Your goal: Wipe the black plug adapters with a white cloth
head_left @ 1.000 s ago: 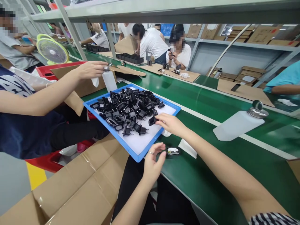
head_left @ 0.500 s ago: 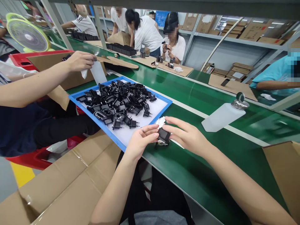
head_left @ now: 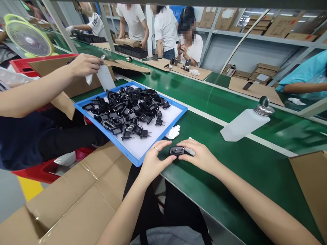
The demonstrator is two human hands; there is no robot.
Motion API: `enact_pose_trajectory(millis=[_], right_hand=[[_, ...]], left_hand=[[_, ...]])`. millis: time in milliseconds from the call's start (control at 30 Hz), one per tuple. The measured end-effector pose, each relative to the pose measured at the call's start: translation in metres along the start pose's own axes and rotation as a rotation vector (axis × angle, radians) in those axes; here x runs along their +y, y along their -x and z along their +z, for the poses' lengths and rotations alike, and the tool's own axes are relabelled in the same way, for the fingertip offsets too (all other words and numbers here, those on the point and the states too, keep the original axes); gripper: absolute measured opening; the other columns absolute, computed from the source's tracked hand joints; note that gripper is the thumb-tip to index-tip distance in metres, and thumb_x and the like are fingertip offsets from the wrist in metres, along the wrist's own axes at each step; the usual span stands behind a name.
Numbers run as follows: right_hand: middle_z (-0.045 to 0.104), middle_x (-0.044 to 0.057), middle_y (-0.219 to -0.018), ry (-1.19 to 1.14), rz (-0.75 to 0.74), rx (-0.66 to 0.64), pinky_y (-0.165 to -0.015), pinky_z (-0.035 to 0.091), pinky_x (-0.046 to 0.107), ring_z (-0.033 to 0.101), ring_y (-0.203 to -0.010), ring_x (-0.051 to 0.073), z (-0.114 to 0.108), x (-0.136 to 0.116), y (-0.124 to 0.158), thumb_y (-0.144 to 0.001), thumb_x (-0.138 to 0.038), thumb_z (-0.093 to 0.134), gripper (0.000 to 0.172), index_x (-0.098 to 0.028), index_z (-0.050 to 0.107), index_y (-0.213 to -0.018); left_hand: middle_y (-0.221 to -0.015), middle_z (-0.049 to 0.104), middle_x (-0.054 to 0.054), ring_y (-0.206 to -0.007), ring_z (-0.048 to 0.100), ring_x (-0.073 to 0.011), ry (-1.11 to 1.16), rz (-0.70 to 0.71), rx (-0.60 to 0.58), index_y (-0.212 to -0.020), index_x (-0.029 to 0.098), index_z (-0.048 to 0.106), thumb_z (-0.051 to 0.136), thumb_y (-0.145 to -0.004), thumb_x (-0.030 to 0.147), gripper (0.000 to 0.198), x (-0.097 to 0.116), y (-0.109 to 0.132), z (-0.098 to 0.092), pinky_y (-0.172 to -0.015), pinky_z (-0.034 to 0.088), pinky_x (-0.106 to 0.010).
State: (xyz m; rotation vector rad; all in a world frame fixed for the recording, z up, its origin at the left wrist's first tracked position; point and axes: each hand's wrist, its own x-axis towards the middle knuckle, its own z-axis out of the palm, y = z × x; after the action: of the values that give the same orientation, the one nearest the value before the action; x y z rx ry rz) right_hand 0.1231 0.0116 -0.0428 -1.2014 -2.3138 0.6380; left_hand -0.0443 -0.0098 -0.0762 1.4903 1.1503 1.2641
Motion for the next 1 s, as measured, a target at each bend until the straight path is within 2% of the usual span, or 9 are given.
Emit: enact_pose_trajectory(millis=[133,300,467,633,700,833,1000], right_hand=[[0.055,0.003,-0.095,0.018,0.019,-0.014,-0.077,0.041,0.031,0.050,-0.087,0.019,0.004,0.005,0.003,-0.067,-0.023,0.061,0.026,-0.020,0.055,-0.092],[0.055,0.003,-0.093,0.031,0.022,-0.049,-0.074,0.041,0.029,0.051,-0.085,0.018,0.003,0.004,0.003,-0.066,-0.021,0.062,0.027,-0.019,0.055,-0.092],[0.058,0.001,-0.091,0.009,0.111,-0.112,-0.069,0.041,0.028,0.053,-0.079,0.017,0.002,-0.001,0.000,-0.066,-0.022,0.062,0.029,-0.020,0.055,-0.094],[0.060,0.000,-0.079,0.015,0.212,-0.199,-0.061,0.040,0.024,0.054,-0.067,0.015,-0.003,-0.007,-0.006,-0.064,-0.021,0.062,0.029,-0.019,0.056,-0.093],[0.060,0.000,-0.076,0.040,0.215,-0.225,-0.058,0.039,0.023,0.054,-0.067,0.015,-0.004,-0.009,-0.008,-0.064,-0.020,0.063,0.029,-0.018,0.056,-0.092],[0.061,0.001,-0.073,0.139,0.205,-0.264,-0.058,0.038,0.022,0.055,-0.069,0.016,-0.006,-0.011,-0.012,-0.062,-0.019,0.064,0.027,-0.016,0.057,-0.088],[0.061,0.002,-0.070,0.370,0.218,-0.337,-0.063,0.037,0.026,0.055,-0.070,0.021,-0.009,-0.025,-0.020,-0.060,-0.021,0.067,0.024,-0.017,0.057,-0.081]], left_hand=[[-0.099,0.053,-0.003,-0.088,0.051,-0.0173,-0.190,0.032,-0.064,-0.098,0.025,0.053,0.063,-0.057,0.025,0.042,-0.005,0.005,-0.003,-0.080,0.039,-0.031],[-0.093,0.057,-0.003,-0.086,0.052,-0.0171,-0.238,0.041,-0.087,-0.095,0.023,0.055,0.058,-0.062,0.025,0.034,-0.003,0.004,0.002,-0.078,0.040,-0.030],[-0.092,0.058,-0.004,-0.085,0.053,-0.0186,-0.250,-0.058,-0.120,-0.092,0.022,0.058,0.058,-0.062,0.025,0.030,0.004,0.000,0.001,-0.075,0.041,-0.030],[-0.089,0.059,-0.006,-0.079,0.055,-0.0214,-0.323,-0.167,-0.158,-0.087,0.020,0.061,0.062,-0.057,0.023,0.031,0.013,-0.008,-0.001,-0.069,0.043,-0.031],[-0.086,0.060,-0.007,-0.077,0.055,-0.0218,-0.398,-0.160,-0.180,-0.087,0.019,0.062,0.062,-0.056,0.022,0.030,0.017,-0.012,-0.001,-0.067,0.042,-0.031],[-0.076,0.060,-0.004,-0.070,0.054,-0.0197,-0.625,-0.146,-0.304,-0.085,0.020,0.061,0.061,-0.058,0.025,0.028,0.024,-0.018,-0.002,-0.061,0.041,-0.027],[-0.075,0.062,-0.005,-0.072,0.056,-0.0205,-0.865,-0.260,-0.404,-0.081,0.017,0.062,0.062,-0.058,0.026,0.025,0.045,-0.025,0.001,-0.060,0.040,-0.026]])
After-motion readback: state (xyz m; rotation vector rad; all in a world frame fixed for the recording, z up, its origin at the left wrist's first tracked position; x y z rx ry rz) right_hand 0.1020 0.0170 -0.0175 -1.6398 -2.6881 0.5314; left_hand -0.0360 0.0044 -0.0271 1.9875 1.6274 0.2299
